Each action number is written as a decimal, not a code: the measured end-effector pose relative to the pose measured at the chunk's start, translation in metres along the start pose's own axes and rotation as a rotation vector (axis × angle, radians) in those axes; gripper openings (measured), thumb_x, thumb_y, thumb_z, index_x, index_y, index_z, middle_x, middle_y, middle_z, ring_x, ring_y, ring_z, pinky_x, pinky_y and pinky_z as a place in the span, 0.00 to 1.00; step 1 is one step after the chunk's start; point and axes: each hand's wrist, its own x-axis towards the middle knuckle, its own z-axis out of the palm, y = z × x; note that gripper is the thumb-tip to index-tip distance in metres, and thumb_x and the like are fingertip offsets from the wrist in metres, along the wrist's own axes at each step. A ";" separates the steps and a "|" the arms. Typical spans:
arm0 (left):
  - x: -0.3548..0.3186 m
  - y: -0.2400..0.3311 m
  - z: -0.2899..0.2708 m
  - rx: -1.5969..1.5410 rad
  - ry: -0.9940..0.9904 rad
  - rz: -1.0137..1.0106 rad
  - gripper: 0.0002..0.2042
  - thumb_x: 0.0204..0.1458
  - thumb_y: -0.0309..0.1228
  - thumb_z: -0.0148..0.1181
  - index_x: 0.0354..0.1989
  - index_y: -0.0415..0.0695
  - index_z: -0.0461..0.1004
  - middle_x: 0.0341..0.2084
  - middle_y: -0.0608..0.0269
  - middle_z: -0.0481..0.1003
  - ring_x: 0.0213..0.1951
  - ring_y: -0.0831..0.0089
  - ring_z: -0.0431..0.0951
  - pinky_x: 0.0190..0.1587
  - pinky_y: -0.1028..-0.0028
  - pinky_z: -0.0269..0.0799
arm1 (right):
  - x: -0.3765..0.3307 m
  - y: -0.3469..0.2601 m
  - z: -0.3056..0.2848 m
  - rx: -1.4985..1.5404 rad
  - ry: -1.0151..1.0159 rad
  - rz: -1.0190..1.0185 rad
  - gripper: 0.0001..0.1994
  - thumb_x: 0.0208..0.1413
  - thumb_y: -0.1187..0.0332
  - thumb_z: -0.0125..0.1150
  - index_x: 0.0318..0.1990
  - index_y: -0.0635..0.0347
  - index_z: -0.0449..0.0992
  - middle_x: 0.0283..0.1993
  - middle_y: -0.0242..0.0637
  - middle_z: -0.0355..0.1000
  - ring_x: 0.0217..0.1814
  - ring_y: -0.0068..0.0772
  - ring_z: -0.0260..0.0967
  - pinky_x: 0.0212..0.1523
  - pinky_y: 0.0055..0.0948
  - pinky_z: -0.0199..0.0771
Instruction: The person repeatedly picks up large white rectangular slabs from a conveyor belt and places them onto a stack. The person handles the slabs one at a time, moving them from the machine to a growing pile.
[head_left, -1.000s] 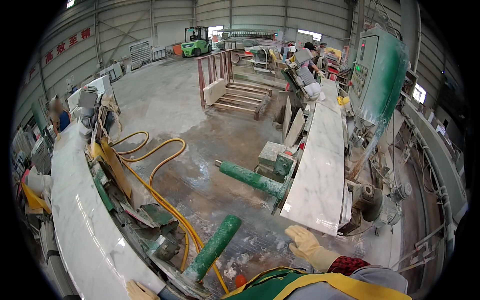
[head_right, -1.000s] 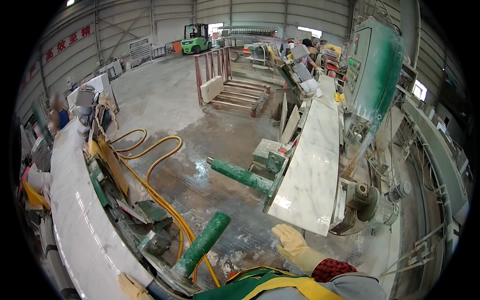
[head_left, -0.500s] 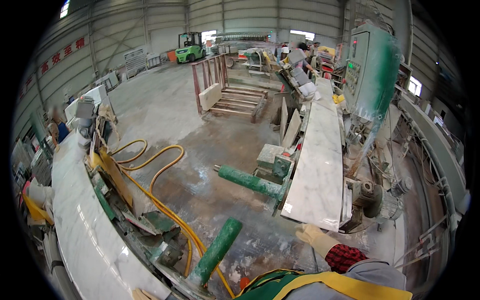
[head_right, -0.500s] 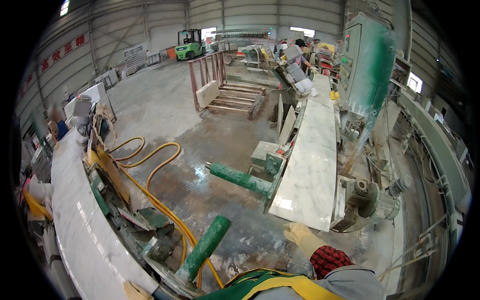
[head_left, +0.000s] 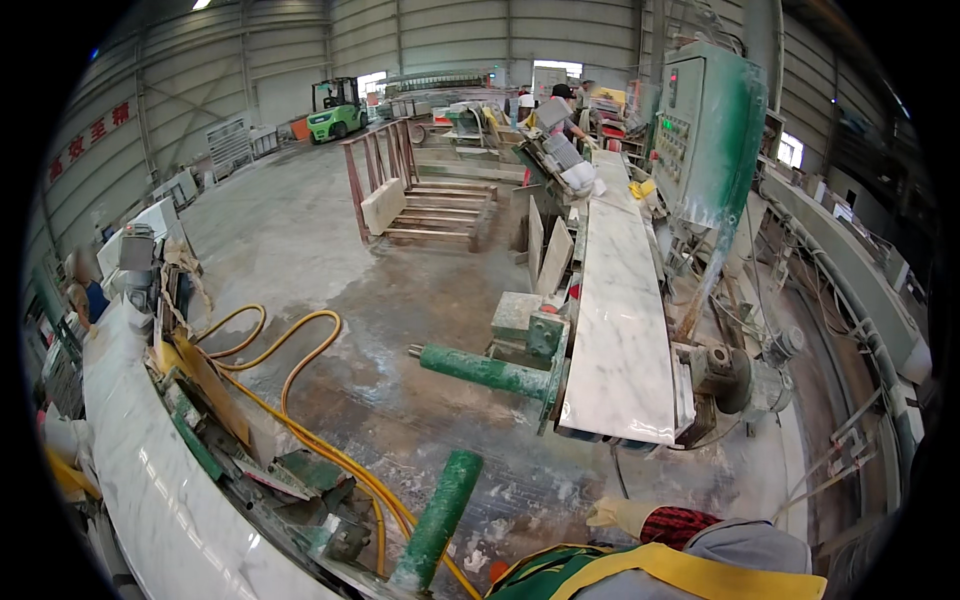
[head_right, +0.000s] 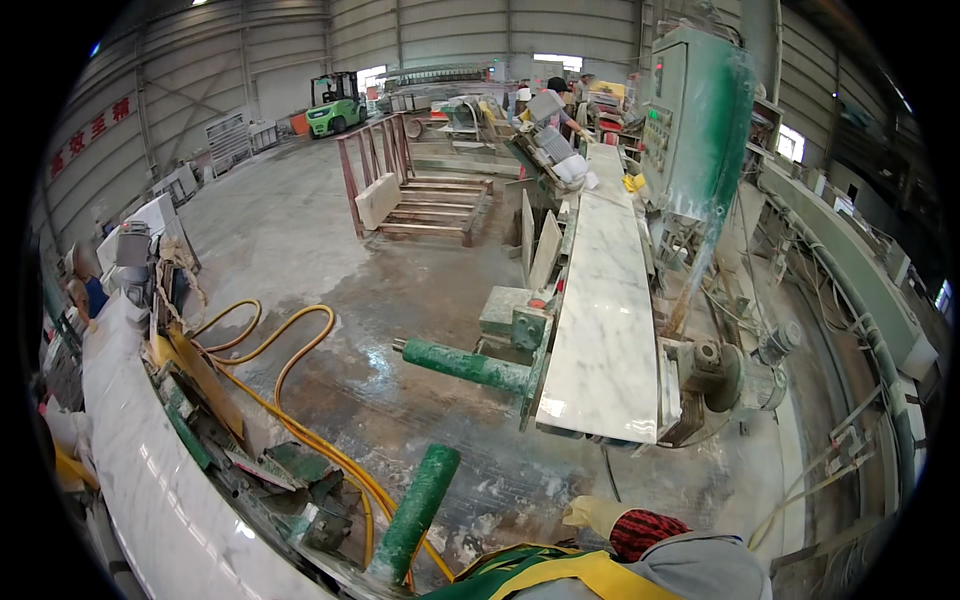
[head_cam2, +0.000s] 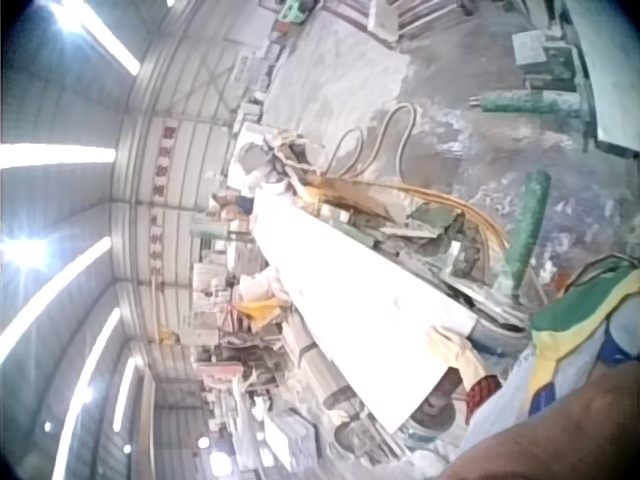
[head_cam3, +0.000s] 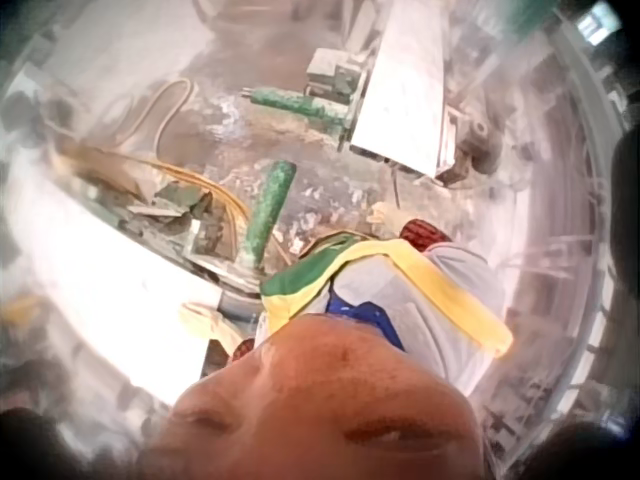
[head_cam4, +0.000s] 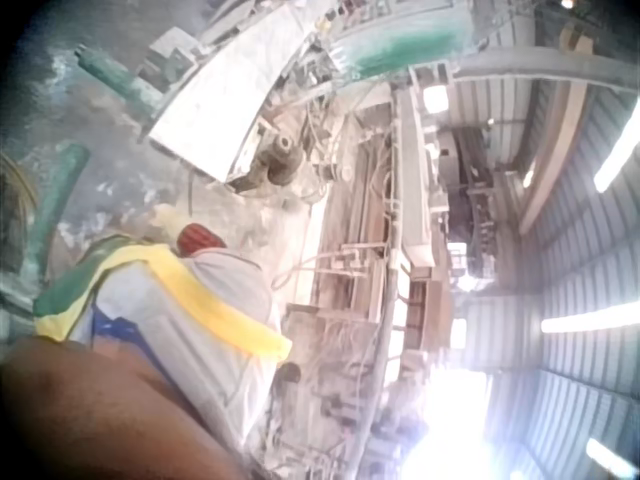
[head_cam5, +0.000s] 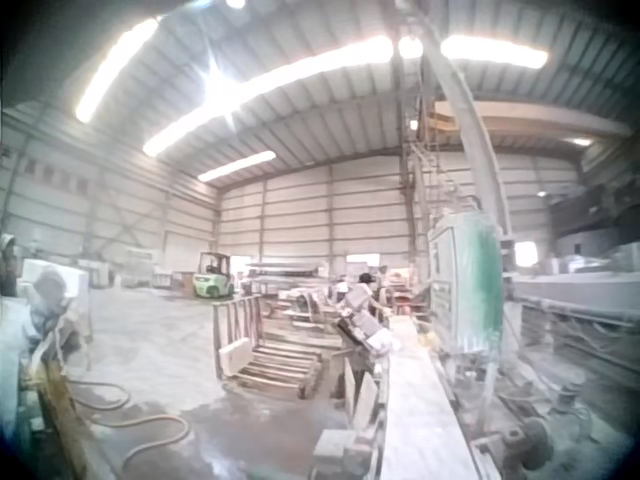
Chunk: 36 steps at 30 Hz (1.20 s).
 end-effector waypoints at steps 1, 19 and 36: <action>0.005 0.003 -0.006 -0.014 -0.008 -0.014 0.13 0.65 0.32 0.58 0.51 0.37 0.80 0.47 0.49 0.81 0.49 0.55 0.82 0.53 0.58 0.78 | -0.003 -0.005 0.003 0.023 0.022 0.008 0.22 0.56 0.50 0.60 0.54 0.47 0.83 0.52 0.42 0.81 0.55 0.45 0.78 0.57 0.42 0.75; 0.011 0.005 -0.021 -0.161 -0.379 -0.073 0.20 0.66 0.40 0.52 0.50 0.35 0.80 0.47 0.42 0.80 0.50 0.46 0.79 0.56 0.52 0.74 | 0.022 -0.075 0.023 -0.122 -0.004 -0.149 0.24 0.57 0.51 0.58 0.58 0.49 0.80 0.56 0.44 0.78 0.59 0.47 0.75 0.60 0.43 0.74; 0.003 -0.011 0.012 -0.200 -0.945 -0.309 0.24 0.57 0.43 0.53 0.59 0.45 0.71 0.61 0.47 0.70 0.64 0.51 0.67 0.66 0.52 0.59 | -0.090 -0.011 0.054 0.084 -0.039 -0.665 0.24 0.53 0.60 0.64 0.54 0.67 0.79 0.52 0.54 0.78 0.54 0.53 0.76 0.56 0.38 0.75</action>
